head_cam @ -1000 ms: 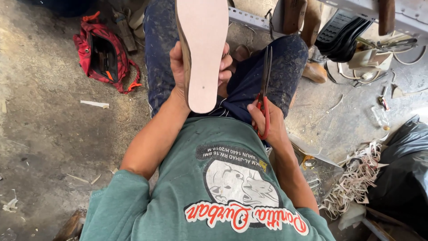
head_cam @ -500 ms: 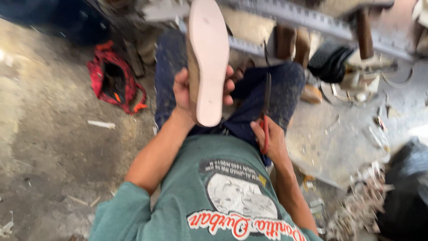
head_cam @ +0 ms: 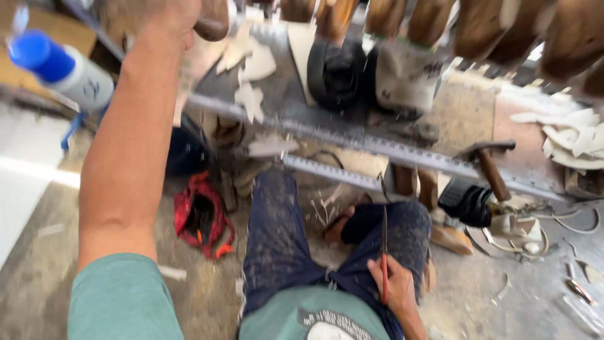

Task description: The person sits on the floor and uses red-handled scissors to trim the edges of shoe insoles attached to wooden shoe lasts. They repeatedly trim the material, rotate the lasts, and place the finished items on a nearby metal shelf.

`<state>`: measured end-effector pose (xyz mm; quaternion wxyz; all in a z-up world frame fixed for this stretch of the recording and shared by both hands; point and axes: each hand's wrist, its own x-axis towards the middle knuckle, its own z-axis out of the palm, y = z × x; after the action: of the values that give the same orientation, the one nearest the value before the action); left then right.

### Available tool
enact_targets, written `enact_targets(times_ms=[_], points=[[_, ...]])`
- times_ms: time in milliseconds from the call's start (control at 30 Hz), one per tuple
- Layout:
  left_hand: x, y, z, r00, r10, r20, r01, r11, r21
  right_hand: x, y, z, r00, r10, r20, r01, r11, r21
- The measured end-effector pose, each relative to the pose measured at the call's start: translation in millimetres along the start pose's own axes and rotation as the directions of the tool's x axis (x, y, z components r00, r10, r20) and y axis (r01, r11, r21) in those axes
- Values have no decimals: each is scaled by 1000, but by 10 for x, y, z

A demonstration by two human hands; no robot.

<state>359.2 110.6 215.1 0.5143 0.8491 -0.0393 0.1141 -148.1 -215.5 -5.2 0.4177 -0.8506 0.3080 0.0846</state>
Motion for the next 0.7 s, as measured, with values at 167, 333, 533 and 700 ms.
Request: enact_targets(times_ms=[167,333,533,700], points=[[1444,-160,641,974,181,-137,-130,939,319,1,-177,-28,978,206,-33,-205,979,18],[1256,254,646,1000,-18,4,14,893,451,124,-184,-23,903,428,-31,-426,903,54],[1154,148,976,760,638,-123,-425,631,649,155,-220,-112,892,448,59,-451,890,60],[821,466,1259,996,67,58,-82,953,291,83,-178,-115,932,362,18,-361,923,135]])
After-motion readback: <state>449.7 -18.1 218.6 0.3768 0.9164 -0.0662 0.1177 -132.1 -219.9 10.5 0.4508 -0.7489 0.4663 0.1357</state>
